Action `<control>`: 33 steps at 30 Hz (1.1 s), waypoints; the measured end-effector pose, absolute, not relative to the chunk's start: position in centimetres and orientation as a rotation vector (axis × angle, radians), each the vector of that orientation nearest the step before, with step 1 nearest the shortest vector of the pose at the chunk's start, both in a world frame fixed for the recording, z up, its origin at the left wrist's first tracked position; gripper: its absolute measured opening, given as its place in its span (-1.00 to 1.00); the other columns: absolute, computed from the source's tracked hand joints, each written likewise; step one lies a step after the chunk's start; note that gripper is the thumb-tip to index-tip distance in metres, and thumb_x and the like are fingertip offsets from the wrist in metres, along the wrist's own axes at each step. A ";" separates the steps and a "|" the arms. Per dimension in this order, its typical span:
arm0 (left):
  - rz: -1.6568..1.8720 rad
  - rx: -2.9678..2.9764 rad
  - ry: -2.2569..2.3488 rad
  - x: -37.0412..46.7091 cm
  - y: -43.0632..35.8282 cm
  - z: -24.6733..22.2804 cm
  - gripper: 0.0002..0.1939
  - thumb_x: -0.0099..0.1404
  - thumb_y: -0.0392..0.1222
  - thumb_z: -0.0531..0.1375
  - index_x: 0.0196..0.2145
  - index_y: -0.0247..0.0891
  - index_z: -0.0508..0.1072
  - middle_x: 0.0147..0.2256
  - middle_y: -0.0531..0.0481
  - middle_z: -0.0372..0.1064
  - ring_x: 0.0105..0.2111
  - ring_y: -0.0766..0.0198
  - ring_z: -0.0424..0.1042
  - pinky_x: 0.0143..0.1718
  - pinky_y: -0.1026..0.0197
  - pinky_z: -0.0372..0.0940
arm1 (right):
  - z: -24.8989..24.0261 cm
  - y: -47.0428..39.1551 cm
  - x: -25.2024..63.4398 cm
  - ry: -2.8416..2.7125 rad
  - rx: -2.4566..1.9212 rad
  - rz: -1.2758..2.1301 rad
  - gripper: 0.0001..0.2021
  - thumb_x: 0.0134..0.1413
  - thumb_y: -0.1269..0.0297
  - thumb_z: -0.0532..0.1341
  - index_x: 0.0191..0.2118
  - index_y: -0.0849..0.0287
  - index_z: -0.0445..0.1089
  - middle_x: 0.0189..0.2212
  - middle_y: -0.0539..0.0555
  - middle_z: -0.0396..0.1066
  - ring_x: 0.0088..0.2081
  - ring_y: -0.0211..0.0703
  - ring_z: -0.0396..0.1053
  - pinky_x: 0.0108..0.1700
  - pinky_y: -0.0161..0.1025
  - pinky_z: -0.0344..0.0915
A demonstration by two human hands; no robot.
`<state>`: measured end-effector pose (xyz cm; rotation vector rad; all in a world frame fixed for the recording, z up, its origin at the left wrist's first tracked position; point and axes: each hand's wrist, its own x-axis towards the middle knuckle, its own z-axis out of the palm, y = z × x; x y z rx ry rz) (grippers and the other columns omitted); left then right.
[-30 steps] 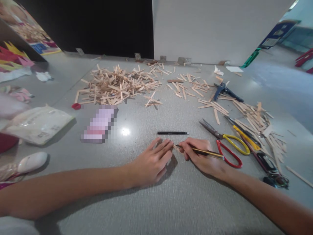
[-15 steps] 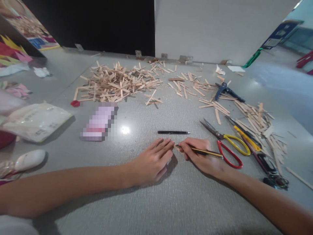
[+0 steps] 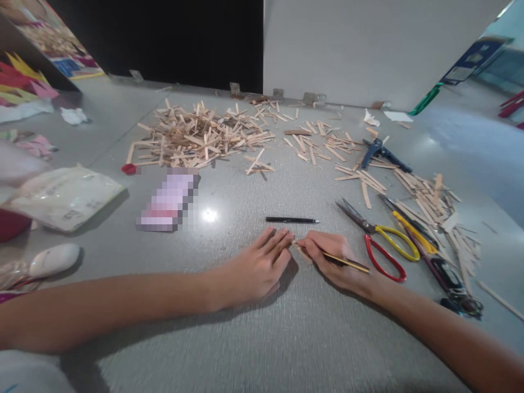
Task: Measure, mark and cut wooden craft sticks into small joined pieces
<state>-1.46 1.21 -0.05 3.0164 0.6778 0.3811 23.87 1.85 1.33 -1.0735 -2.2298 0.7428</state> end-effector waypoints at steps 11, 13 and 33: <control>0.299 2.984 0.715 -1.2 1.3 0.6 -0.51 0.46 -0.11 0.27 0.21 -0.49 0.39 0.39 -0.60 0.29 0.46 -0.33 0.26 0.48 -0.36 0.10 | 1.6 1.7 23.5 -2.240 -1.021 0.640 -0.56 0.67 0.15 -0.04 -0.39 0.00 0.18 -0.54 -0.09 0.24 -0.54 -0.19 0.22 -0.42 -0.20 0.21; 0.291 2.965 0.718 -1.2 1.3 0.6 -0.48 0.46 -0.10 0.27 0.23 -0.51 0.38 0.39 -0.62 0.29 0.45 -0.36 0.27 0.48 -0.38 0.07 | 1.8 1.7 23.5 -2.266 -0.977 0.608 -0.58 0.66 0.17 -0.05 -0.36 0.01 0.23 -0.53 -0.07 0.29 -0.53 -0.18 0.27 -0.41 -0.21 0.23; 0.175 3.034 0.773 -0.9 1.6 1.1 -0.45 0.51 -0.07 0.20 0.31 -0.47 0.37 0.40 -0.50 0.31 0.45 -0.25 0.29 0.39 -0.26 0.22 | 1.9 1.2 23.7 -2.376 -0.811 0.337 -0.61 0.67 0.33 -0.04 -0.32 0.06 0.27 -0.53 -0.09 0.32 -0.57 -0.25 0.22 -0.49 -0.25 0.15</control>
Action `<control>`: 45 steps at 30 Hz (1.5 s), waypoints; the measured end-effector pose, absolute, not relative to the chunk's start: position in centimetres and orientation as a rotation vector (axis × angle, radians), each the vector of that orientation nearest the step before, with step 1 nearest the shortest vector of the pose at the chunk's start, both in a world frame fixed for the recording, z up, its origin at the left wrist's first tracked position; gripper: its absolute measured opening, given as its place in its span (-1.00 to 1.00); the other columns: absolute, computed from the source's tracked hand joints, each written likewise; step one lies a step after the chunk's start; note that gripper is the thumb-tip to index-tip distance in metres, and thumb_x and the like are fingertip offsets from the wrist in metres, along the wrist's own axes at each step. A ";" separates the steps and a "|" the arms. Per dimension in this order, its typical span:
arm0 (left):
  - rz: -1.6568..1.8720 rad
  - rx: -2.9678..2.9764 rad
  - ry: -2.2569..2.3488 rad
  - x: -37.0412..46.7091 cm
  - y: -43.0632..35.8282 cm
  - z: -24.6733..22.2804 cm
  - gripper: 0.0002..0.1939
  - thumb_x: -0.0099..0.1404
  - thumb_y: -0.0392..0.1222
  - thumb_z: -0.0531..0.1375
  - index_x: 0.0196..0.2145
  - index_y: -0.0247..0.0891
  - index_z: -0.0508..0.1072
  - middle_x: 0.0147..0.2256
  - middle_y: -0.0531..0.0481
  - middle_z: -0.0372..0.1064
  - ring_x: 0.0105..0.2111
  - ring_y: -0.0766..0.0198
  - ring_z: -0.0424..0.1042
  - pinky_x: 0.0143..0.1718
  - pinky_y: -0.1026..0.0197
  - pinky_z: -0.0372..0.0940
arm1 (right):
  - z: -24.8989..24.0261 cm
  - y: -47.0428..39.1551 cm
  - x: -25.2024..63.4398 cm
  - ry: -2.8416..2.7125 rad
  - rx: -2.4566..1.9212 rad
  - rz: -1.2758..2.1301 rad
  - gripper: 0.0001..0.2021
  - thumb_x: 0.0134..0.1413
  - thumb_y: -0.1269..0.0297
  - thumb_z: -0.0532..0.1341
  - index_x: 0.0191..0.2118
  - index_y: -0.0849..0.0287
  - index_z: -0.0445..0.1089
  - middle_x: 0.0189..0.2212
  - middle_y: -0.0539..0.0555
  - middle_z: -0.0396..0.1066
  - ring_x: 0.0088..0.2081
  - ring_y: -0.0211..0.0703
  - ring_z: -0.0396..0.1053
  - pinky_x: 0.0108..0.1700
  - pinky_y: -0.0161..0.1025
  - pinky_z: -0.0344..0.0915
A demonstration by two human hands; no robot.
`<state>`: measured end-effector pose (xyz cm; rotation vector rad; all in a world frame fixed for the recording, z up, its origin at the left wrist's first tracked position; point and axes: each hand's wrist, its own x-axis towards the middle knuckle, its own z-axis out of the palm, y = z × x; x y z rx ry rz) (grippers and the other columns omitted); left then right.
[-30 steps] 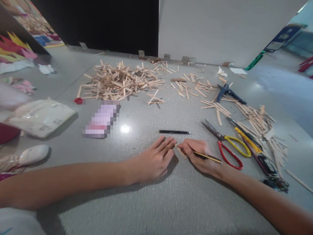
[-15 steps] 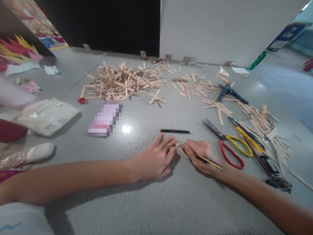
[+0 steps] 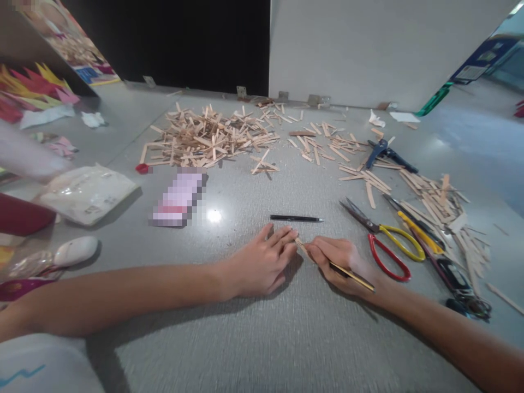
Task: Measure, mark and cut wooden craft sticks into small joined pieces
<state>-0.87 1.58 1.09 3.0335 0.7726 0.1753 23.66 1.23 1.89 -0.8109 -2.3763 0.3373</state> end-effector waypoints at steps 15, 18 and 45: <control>0.199 3.004 0.766 -1.1 1.7 1.0 -0.53 0.52 -0.17 0.15 0.27 -0.49 0.36 0.39 -0.52 0.32 0.46 -0.27 0.27 0.37 -0.30 0.24 | 1.6 1.1 24.0 -2.341 -0.884 0.411 -0.57 0.69 0.23 -0.08 -0.36 0.03 0.23 -0.54 -0.09 0.30 -0.56 -0.23 0.27 -0.47 -0.23 0.18; 0.232 3.019 0.754 -1.2 1.8 0.9 -0.54 0.51 -0.18 0.16 0.26 -0.50 0.37 0.37 -0.52 0.36 0.44 -0.26 0.30 0.35 -0.28 0.27 | 1.6 1.1 24.1 -2.329 -0.902 0.445 -0.54 0.69 0.19 -0.08 -0.37 0.03 0.24 -0.55 -0.08 0.31 -0.57 -0.23 0.29 -0.46 -0.23 0.20; 0.283 3.210 0.629 -1.2 1.6 1.1 -0.61 0.49 -0.10 0.25 0.11 -0.47 0.48 0.31 -0.59 0.40 0.33 -0.36 0.44 0.21 -0.22 0.40 | 1.3 1.1 23.3 -2.086 -1.111 0.728 -0.41 0.68 -0.05 -0.07 -0.43 0.08 0.31 -0.60 -0.10 0.29 -0.56 -0.26 0.29 -0.43 -0.26 0.22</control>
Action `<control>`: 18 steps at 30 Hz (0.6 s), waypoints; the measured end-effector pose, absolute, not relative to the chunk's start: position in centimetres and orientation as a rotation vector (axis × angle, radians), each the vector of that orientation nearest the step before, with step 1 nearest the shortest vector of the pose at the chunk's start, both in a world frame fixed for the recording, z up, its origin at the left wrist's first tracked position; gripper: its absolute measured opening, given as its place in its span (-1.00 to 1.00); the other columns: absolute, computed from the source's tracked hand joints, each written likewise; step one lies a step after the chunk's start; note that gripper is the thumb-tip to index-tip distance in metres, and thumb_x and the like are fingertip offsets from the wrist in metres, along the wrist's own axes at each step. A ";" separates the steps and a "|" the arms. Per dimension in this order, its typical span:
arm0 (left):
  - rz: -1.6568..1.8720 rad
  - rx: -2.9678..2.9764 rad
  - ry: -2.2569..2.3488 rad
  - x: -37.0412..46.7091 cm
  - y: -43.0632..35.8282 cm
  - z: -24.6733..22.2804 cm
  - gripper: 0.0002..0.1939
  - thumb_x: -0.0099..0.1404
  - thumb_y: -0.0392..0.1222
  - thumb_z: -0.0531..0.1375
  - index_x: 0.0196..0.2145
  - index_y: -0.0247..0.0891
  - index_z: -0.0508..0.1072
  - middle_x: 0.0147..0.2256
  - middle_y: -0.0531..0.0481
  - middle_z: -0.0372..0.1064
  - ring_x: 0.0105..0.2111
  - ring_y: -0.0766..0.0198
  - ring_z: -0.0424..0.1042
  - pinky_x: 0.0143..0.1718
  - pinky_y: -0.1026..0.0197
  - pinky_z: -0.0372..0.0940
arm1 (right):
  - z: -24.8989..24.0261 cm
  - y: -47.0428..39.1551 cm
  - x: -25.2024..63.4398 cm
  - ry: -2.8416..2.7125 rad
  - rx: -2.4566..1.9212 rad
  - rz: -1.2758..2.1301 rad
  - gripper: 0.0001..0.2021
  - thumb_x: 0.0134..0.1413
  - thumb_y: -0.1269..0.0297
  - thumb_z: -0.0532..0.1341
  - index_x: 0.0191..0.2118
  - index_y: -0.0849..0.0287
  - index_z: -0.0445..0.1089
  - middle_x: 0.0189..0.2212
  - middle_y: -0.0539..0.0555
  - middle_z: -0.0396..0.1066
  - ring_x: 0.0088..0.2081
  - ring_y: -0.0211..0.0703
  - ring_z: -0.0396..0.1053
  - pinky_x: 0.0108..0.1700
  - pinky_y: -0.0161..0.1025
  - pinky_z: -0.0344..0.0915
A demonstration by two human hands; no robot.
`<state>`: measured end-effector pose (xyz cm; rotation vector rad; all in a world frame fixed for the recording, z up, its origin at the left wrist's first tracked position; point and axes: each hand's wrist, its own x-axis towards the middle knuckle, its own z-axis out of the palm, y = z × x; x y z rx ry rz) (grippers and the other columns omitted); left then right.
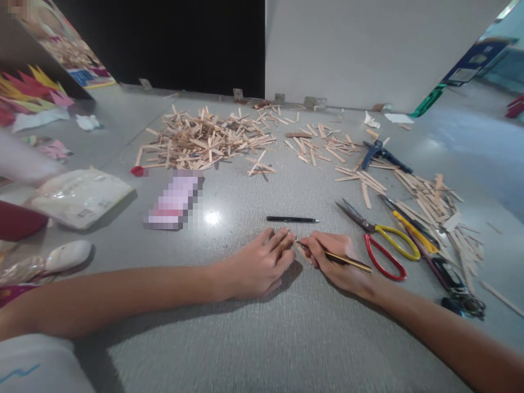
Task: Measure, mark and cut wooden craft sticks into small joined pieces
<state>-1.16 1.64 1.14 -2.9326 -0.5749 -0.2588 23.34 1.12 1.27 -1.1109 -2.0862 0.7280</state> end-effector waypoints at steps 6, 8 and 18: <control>-0.257 -2.970 -0.612 -1.2 1.6 1.1 -0.64 0.49 -0.13 0.24 0.11 -0.43 0.46 0.34 -0.57 0.38 0.38 -0.33 0.39 0.26 -0.22 0.36 | 1.3 1.1 23.4 -2.092 -1.085 0.743 -0.44 0.68 -0.04 -0.05 -0.40 0.08 0.33 -0.59 -0.11 0.30 -0.56 -0.27 0.29 -0.44 -0.28 0.23; -0.285 -2.998 -0.632 -1.2 1.6 1.1 -0.64 0.48 -0.14 0.25 0.11 -0.43 0.46 0.34 -0.59 0.37 0.39 -0.34 0.36 0.27 -0.23 0.34 | 1.2 1.1 23.4 -2.081 -1.098 0.752 -0.45 0.68 -0.03 -0.04 -0.39 0.08 0.33 -0.58 -0.11 0.30 -0.57 -0.27 0.28 -0.44 -0.28 0.23; -0.328 -2.972 -0.568 -1.2 1.4 0.8 -0.68 0.50 -0.12 0.25 0.06 -0.43 0.48 0.35 -0.65 0.33 0.42 -0.39 0.32 0.36 -0.35 0.24 | 1.6 1.2 23.5 -2.197 -1.071 0.645 -0.51 0.69 0.04 -0.07 -0.40 0.03 0.15 -0.53 -0.11 0.21 -0.53 -0.25 0.22 -0.45 -0.28 0.19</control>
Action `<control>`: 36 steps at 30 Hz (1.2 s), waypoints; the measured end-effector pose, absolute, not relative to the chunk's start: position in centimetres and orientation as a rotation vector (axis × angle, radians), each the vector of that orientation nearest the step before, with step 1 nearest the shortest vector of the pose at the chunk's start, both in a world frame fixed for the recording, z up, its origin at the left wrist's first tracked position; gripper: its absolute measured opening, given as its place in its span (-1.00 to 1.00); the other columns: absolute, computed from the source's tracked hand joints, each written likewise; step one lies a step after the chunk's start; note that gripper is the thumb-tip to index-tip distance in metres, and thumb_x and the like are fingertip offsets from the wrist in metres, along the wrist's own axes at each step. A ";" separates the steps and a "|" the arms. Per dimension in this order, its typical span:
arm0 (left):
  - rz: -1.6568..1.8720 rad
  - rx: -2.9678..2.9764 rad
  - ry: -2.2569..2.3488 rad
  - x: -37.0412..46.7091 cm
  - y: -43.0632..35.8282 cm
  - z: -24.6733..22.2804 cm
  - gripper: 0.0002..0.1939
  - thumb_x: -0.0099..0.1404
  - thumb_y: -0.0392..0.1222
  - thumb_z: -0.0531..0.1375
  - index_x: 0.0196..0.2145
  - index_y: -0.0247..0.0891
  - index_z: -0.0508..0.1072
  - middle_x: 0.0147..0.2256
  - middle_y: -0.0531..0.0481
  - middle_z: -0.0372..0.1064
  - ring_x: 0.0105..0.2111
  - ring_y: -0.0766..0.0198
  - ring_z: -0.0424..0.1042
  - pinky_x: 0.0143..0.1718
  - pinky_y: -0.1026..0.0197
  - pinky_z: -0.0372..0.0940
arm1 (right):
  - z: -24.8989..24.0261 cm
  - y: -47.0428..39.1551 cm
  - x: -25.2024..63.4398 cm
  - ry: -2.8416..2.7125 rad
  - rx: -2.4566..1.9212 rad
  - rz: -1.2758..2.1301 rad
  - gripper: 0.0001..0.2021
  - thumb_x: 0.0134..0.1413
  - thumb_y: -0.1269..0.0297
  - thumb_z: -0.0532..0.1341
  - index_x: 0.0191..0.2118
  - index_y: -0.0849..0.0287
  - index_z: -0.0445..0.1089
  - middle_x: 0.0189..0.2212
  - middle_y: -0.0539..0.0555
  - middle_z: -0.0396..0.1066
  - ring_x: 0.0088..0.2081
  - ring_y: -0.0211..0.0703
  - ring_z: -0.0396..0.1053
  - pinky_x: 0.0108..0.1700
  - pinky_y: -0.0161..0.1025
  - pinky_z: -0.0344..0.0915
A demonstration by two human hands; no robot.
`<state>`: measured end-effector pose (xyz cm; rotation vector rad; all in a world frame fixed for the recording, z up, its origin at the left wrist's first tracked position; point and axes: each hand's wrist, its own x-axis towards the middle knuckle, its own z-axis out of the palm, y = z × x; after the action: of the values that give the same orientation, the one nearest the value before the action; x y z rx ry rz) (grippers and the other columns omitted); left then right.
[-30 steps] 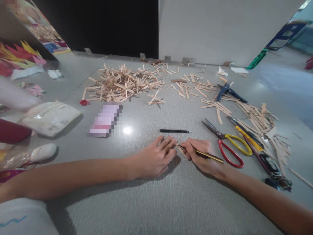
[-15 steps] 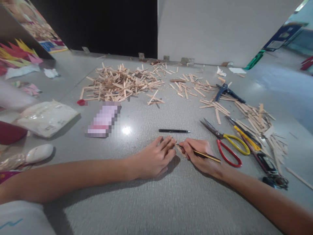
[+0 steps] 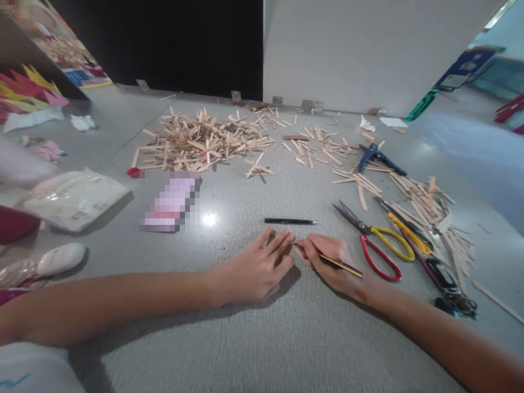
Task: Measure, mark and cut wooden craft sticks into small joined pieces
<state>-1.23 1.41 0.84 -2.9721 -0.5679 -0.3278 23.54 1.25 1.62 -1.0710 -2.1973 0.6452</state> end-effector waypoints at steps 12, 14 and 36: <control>-0.212 -3.087 -0.714 -0.9 0.7 1.3 -0.50 0.47 -0.02 0.18 0.16 -0.51 0.46 0.40 -0.69 0.24 0.44 -0.48 0.24 0.41 -0.50 0.10 | 1.3 1.6 23.4 -2.338 -0.865 0.402 -0.60 0.67 0.29 -0.07 -0.31 0.06 0.29 -0.51 -0.06 0.34 -0.53 -0.21 0.28 -0.42 -0.25 0.26; -0.198 -3.099 -0.725 -0.8 0.6 1.3 -0.47 0.48 -0.03 0.15 0.19 -0.56 0.43 0.41 -0.71 0.21 0.44 -0.48 0.23 0.41 -0.51 0.10 | 1.4 1.5 23.4 -2.353 -0.840 0.386 -0.60 0.67 0.29 -0.06 -0.31 0.07 0.29 -0.50 -0.05 0.35 -0.52 -0.21 0.28 -0.42 -0.25 0.25; -0.237 -3.090 -0.678 -1.1 0.8 1.5 -0.49 0.41 -0.03 0.19 0.12 -0.53 0.47 0.36 -0.73 0.28 0.40 -0.49 0.31 0.39 -0.46 0.16 | 0.8 0.8 24.1 -2.084 -1.135 0.781 -0.46 0.68 0.01 -0.02 -0.42 0.07 0.29 -0.56 -0.11 0.26 -0.54 -0.25 0.27 -0.42 -0.27 0.20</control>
<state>-1.06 0.82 1.52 -3.0902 -0.6783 -0.2369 24.07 0.78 0.81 -1.1346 -2.0837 0.7806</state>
